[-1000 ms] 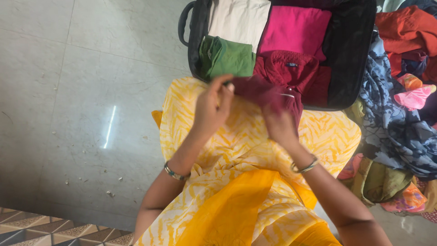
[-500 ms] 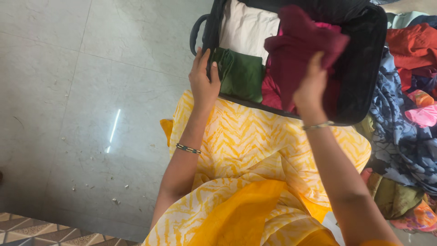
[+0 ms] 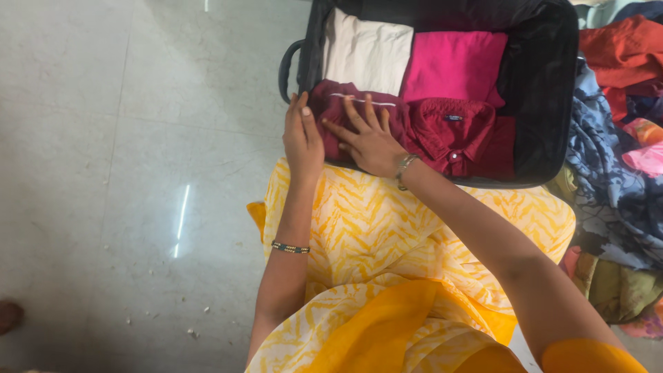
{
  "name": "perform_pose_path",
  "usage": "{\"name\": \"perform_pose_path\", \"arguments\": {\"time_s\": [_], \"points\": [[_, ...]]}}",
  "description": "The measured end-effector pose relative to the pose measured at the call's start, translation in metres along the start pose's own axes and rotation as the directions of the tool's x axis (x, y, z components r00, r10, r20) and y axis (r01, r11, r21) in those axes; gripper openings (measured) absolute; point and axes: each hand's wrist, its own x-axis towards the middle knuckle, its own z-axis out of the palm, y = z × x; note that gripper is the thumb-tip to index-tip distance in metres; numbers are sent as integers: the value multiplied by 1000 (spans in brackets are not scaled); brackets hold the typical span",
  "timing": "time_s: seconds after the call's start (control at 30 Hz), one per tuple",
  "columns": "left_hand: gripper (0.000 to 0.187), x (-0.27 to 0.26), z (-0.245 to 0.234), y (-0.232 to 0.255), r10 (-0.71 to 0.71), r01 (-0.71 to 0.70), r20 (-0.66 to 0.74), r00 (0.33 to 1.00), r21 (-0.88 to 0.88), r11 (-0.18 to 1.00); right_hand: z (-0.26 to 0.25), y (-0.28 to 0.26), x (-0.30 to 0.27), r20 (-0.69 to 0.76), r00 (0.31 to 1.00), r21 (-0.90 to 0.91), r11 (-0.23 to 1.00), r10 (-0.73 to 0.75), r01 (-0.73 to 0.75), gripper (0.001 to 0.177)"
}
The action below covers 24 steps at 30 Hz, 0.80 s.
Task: The person folds various pieces of clothing and places them neatly into a black suitcase, including shorts, t-shirts, and shirts.
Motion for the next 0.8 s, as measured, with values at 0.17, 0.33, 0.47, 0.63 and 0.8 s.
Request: {"name": "perform_pose_path", "arguments": {"time_s": [0.17, 0.33, 0.47, 0.63, 0.8], "points": [[48, 1, 1, -14, 10, -8, 38, 999, -62, 998, 9, 17, 17, 48, 988, -172, 973, -147, 153, 64], [47, 1, -3, -21, 8, -4, 75, 997, -49, 999, 27, 8, 45, 275, 954, -160, 972, -124, 172, 63], [49, 2, -10, -16, 0, -2, 147, 989, 15, 1000, 36, 11, 57, 310, 946, -249, 953, -91, 173, 68], [54, 1, -12, -5, 50, -73, 142, 989, 163, 984, 47, 17, 56, 219, 969, -241, 955, -117, 170, 64], [57, 3, -12, 2, 55, -90, 173, 983, 202, 975, 43, 17, 57, 269, 957, -192, 967, -110, 165, 64]]}}
